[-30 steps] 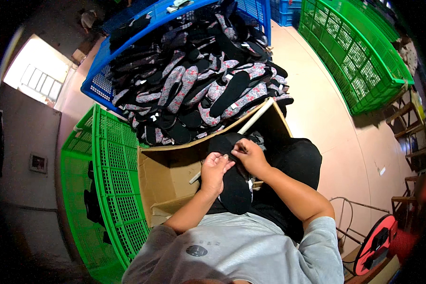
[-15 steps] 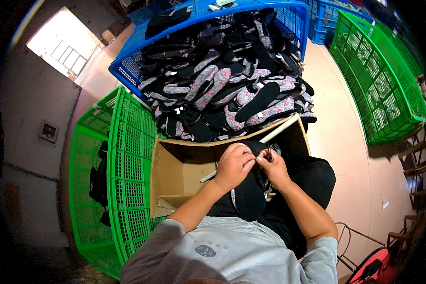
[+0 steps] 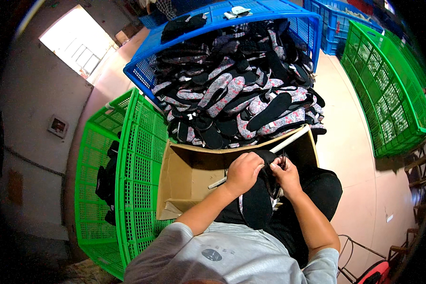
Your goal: The person sits on the floor and assembles slippers by hand. They pick up a slipper upper and a sole from a blue crate, align them, and press them together. They then fold the slipper and place it into a cardboard box on their lap. This process is repeated for multiple slippers.
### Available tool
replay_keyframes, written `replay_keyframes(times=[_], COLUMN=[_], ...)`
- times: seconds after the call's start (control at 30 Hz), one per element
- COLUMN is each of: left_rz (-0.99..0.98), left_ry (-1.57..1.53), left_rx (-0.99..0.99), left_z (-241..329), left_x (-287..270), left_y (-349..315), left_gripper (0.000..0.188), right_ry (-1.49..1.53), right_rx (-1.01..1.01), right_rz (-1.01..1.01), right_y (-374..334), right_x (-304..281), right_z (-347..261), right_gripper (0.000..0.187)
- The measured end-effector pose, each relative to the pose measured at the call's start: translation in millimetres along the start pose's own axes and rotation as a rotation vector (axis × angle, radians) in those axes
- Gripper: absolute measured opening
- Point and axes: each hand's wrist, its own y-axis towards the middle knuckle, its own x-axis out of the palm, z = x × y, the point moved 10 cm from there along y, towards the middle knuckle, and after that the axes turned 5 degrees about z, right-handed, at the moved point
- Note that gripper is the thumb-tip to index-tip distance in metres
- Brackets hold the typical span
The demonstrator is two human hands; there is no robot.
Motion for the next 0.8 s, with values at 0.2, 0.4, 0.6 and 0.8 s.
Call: replay_keyframes(times=[0.2, 0.4, 0.6, 0.8], left_rz=[0.023, 0.032, 0.008, 0.020], left_ry=[-0.011, -0.027, -0.016, -0.035], left_rx=[-0.038, -0.026, -0.016, -0.013], left_z=[-5.5, -3.4, 0.2, -2.3], left_x=[-4.3, -3.9, -3.7, -1.7], left_y=[0.4, -0.1, -1.0, -4.0], left_gripper=[0.007, 0.006, 0.006, 0.008], right_ry=[-0.020, -0.062, -0.073, -0.071], right_rx=[0.027, 0.071, 0.063, 0.093], right_rz=[0.036, 0.040, -0.011, -0.009], right_y=[1.5, 2.6, 1.6, 0.6], right_x=[-8.0, -8.1, -2.8, -3.9], right_z=[-0.2, 9.0, 8.0, 10.7], right_gripper=[0.011, 0.014, 0.023, 0.023])
